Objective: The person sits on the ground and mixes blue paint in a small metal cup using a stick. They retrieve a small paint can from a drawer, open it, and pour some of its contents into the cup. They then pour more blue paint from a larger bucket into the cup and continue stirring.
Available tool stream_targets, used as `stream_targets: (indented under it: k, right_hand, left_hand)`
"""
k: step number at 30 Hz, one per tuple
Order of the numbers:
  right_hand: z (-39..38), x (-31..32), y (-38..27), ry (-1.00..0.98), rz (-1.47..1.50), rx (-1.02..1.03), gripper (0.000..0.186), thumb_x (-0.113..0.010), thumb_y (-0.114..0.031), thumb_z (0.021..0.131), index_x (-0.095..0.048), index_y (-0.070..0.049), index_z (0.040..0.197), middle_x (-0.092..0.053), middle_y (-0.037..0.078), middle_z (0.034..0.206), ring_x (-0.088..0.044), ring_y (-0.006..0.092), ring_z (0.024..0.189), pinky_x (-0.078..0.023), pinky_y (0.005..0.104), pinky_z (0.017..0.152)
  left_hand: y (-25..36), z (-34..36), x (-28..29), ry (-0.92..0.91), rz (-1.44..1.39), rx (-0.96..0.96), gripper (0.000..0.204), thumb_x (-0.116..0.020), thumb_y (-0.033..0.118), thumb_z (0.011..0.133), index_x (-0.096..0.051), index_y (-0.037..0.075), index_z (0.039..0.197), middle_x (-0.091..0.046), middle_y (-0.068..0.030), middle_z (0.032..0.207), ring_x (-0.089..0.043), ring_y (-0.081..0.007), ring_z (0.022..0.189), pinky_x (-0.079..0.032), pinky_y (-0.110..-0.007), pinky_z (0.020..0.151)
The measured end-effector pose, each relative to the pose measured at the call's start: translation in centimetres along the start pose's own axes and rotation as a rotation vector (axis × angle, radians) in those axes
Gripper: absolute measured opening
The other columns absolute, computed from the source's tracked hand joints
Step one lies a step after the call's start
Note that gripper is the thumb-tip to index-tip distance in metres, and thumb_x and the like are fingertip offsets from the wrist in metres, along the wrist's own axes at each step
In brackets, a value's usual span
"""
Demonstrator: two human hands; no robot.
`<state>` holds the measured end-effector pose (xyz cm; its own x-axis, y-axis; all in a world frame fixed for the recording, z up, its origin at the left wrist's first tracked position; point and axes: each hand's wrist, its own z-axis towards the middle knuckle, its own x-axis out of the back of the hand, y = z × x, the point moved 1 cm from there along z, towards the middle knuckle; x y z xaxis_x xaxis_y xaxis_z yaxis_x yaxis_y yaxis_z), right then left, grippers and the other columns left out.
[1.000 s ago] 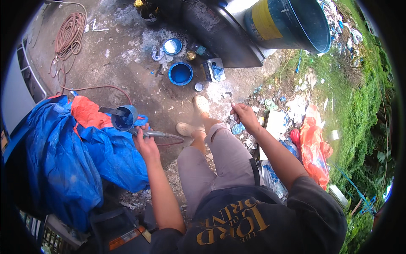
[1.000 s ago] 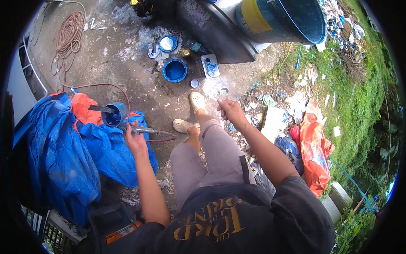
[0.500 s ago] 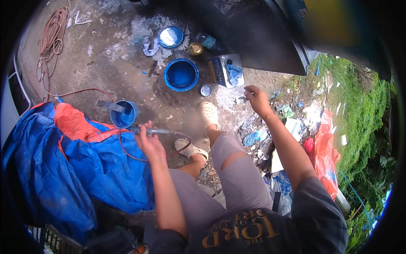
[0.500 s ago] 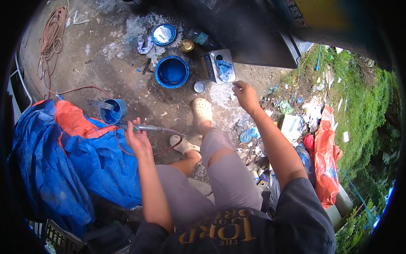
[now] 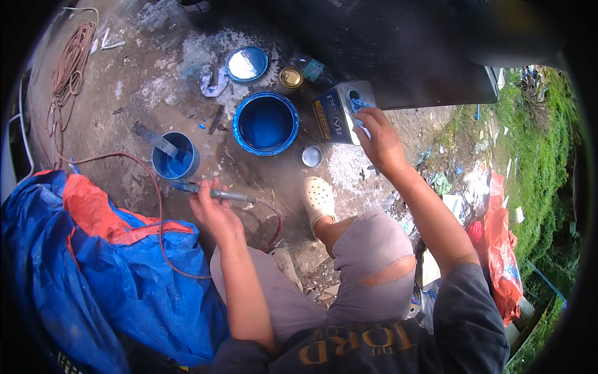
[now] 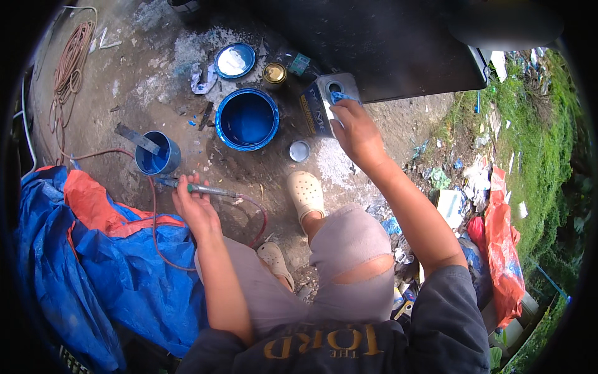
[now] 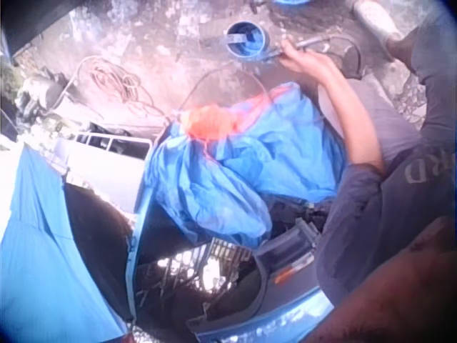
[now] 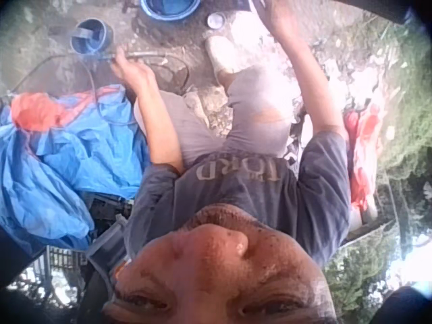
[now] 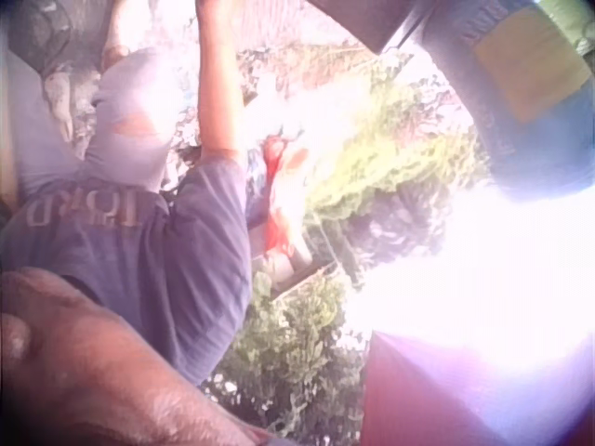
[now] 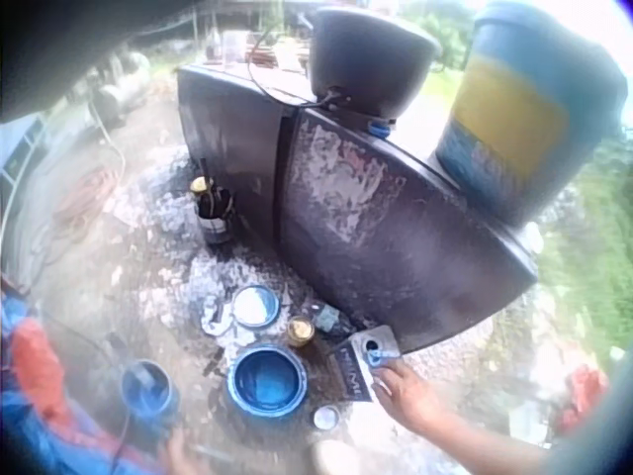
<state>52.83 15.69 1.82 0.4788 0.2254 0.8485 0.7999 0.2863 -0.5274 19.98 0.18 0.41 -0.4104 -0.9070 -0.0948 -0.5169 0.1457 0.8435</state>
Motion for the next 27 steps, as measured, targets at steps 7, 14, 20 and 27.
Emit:
stream_targets:
  k: [7, 14, 20, 27]
  right_hand:
    - [3.3, -7.9, 0.1, -0.219, 0.277, -0.238, 0.034, -0.058, -0.012, 0.092, -0.063, 0.002, 0.122, -0.067, 0.024, 0.118, -0.066, 0.0379, 0.109, -0.051, 0.042, 0.095]
    - [5.2, -12.8, 0.8, -0.354, 0.249, -0.394, 0.045, -0.06, -0.021, 0.096, -0.058, 0.003, 0.133, -0.065, 0.028, 0.127, -0.062, 0.0416, 0.121, -0.049, 0.0439, 0.101]
    - [2.6, -12.7, -2.2, -0.205, 0.588, -0.513, 0.047, -0.058, -0.022, 0.099, -0.052, 0.003, 0.139, -0.068, 0.016, 0.109, -0.065, 0.0199, 0.089, -0.052, 0.0336, 0.08]
    - [2.5, -12.1, -2.1, -0.035, 0.629, -0.477, 0.049, -0.057, -0.027, 0.101, -0.053, 0.005, 0.137, -0.068, 0.017, 0.111, -0.066, 0.0208, 0.091, -0.052, 0.0346, 0.084]
  left_hand:
    - [-3.1, 2.7, 1.4, -0.076, -0.076, 0.044, 0.042, -0.07, 0.027, 0.095, -0.048, 0.003, 0.123, -0.055, -0.0112, 0.124, -0.058, -0.0259, 0.12, -0.04, -0.047, 0.105]
    - [-7.9, 3.0, 4.9, -0.045, 0.092, 0.177, 0.05, -0.067, 0.022, 0.095, -0.043, -0.004, 0.13, -0.052, -0.0165, 0.127, -0.054, -0.0259, 0.117, -0.038, -0.04, 0.107]
    - [-15.9, 1.8, 9.2, -0.042, 0.274, 0.287, 0.042, -0.062, 0.022, 0.091, -0.044, 0.008, 0.127, -0.051, -0.0109, 0.117, -0.052, -0.0213, 0.104, -0.045, -0.05, 0.088]
    - [-26.5, -1.9, 8.6, -0.198, 0.552, 0.22, 0.042, -0.054, 0.021, 0.094, -0.041, -0.002, 0.126, -0.053, -0.0174, 0.113, -0.055, -0.0235, 0.099, -0.046, -0.041, 0.085]
